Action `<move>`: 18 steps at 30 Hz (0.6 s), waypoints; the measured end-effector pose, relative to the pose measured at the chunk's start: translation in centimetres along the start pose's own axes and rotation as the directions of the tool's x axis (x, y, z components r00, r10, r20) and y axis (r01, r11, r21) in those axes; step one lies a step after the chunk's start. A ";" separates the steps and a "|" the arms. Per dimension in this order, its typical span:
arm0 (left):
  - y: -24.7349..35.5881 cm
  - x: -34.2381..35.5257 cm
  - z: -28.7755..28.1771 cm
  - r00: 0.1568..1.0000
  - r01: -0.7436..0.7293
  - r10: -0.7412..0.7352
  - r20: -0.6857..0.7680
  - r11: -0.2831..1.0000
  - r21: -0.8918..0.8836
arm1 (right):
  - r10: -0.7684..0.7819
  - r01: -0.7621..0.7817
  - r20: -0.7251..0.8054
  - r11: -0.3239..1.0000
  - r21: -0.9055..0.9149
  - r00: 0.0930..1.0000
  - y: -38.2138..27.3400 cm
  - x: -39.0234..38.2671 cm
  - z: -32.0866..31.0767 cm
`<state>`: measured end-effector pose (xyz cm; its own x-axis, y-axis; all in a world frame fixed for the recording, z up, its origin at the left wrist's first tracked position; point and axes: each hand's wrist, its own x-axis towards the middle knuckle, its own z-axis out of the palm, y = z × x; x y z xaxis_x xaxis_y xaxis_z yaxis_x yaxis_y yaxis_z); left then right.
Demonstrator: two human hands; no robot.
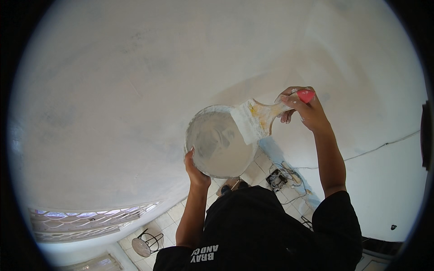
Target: The person paints a ceiling using a brush, dipping the brush into a bucket of paint periodically and applying it to the surface.
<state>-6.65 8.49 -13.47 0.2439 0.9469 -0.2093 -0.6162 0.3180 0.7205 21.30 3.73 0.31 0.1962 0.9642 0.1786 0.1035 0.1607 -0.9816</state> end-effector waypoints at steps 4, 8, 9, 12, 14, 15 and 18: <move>0.0 -0.3 0.5 1.000 0.003 -0.003 0.000 0.998 -0.061 | 0.100 -0.099 0.015 0.993 -0.056 0.995 0.4 0.8 -1.0; -0.2 -0.3 0.5 0.999 -0.038 0.037 -0.018 0.999 -0.013 | 0.071 -0.071 -0.033 0.997 0.015 0.997 -0.1 1.2 -1.4; -0.3 -0.5 0.6 0.999 -0.015 0.014 -0.029 0.999 -0.051 | 0.079 -0.078 -0.038 0.996 0.033 0.996 0.1 1.3 -1.5; -0.8 -0.8 0.5 0.997 -0.034 0.027 -0.077 0.995 -0.090 | 0.089 -0.086 -0.040 0.994 0.071 0.995 1.0 1.4 -1.5; -0.8 -1.0 0.7 0.993 -0.015 0.000 -0.118 0.992 -0.127 | 0.095 -0.091 -0.038 0.992 0.086 0.995 1.4 1.6 -1.9; -0.5 -1.2 0.9 0.993 -0.041 0.026 -0.118 0.991 -0.127 | 0.105 -0.105 0.005 0.990 0.090 0.994 1.5 1.8 -2.3; 0.0 -2.1 1.6 0.994 -0.011 -0.001 -0.105 0.993 -0.115 | 0.112 -0.119 0.062 0.984 0.129 0.992 1.8 2.3 -2.4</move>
<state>-5.98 6.41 -11.93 0.1649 0.9462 -0.2784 -0.7006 0.3111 0.6422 24.25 5.76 -0.92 0.1457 0.9873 0.0634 -0.0473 0.0710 -0.9964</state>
